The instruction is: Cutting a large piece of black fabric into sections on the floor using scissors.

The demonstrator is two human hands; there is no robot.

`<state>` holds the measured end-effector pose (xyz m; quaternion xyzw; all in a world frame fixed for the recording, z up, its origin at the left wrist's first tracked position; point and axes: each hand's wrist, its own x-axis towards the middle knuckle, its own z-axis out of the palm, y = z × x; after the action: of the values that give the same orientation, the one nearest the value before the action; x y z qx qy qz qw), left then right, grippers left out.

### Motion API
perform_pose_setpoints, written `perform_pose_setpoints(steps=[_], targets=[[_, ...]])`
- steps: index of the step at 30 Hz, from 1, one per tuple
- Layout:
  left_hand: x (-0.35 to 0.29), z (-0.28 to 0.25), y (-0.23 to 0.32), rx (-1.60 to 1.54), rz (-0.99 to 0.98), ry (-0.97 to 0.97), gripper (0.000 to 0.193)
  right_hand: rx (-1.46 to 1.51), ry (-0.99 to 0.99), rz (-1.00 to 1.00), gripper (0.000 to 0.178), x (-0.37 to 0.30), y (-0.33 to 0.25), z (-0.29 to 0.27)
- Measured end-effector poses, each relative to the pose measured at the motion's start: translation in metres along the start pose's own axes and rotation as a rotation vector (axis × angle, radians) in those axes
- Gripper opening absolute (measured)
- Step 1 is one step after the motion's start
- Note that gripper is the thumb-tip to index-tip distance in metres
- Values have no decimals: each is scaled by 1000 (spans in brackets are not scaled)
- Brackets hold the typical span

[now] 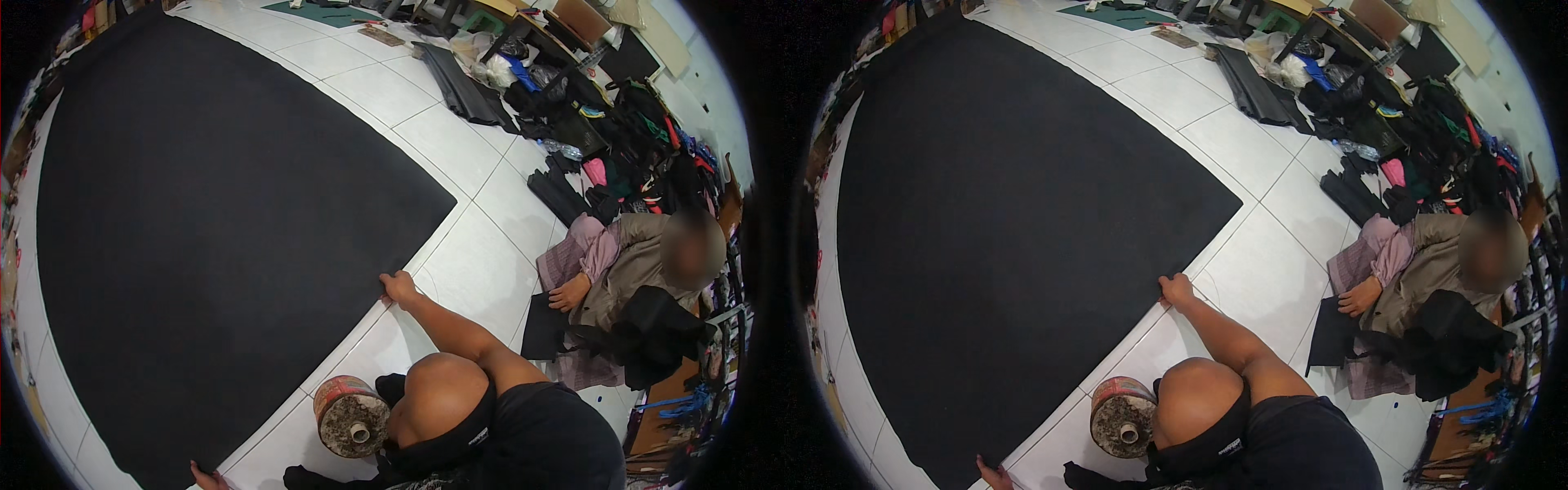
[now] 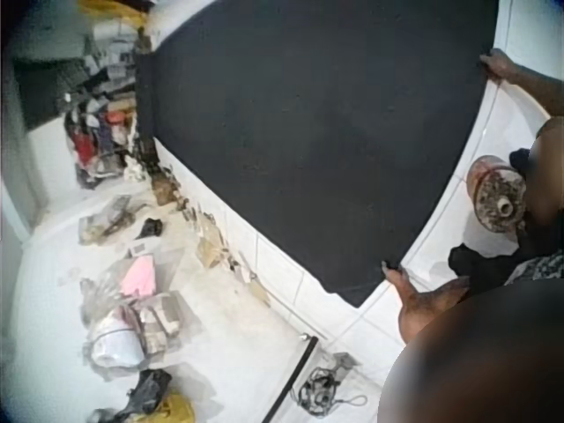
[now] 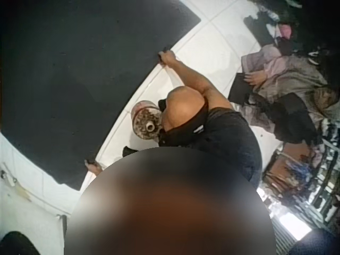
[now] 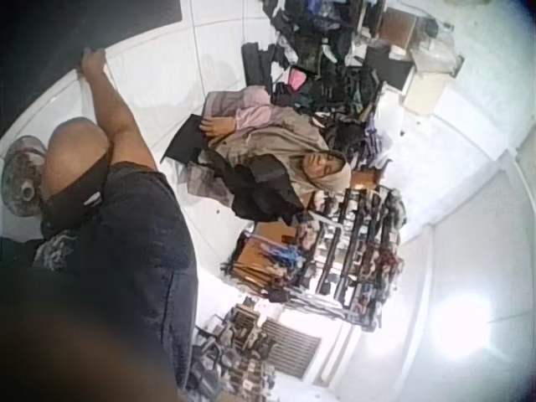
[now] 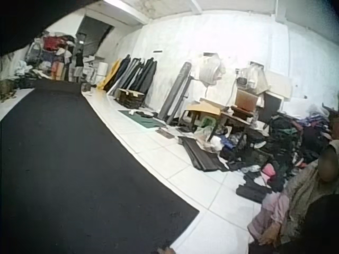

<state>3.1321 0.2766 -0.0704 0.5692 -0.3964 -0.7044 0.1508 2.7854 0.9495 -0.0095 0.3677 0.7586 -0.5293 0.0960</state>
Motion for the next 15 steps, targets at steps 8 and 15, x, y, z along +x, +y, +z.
perform_pose_setpoints(steps=[8,15], targets=[[-47,47,11,55,87,2,38,-634,316,-206,53,-4,-8,-29],[-63,56,1,-43,69,21,44,-872,-1,-1142,51,-65,3,7]])
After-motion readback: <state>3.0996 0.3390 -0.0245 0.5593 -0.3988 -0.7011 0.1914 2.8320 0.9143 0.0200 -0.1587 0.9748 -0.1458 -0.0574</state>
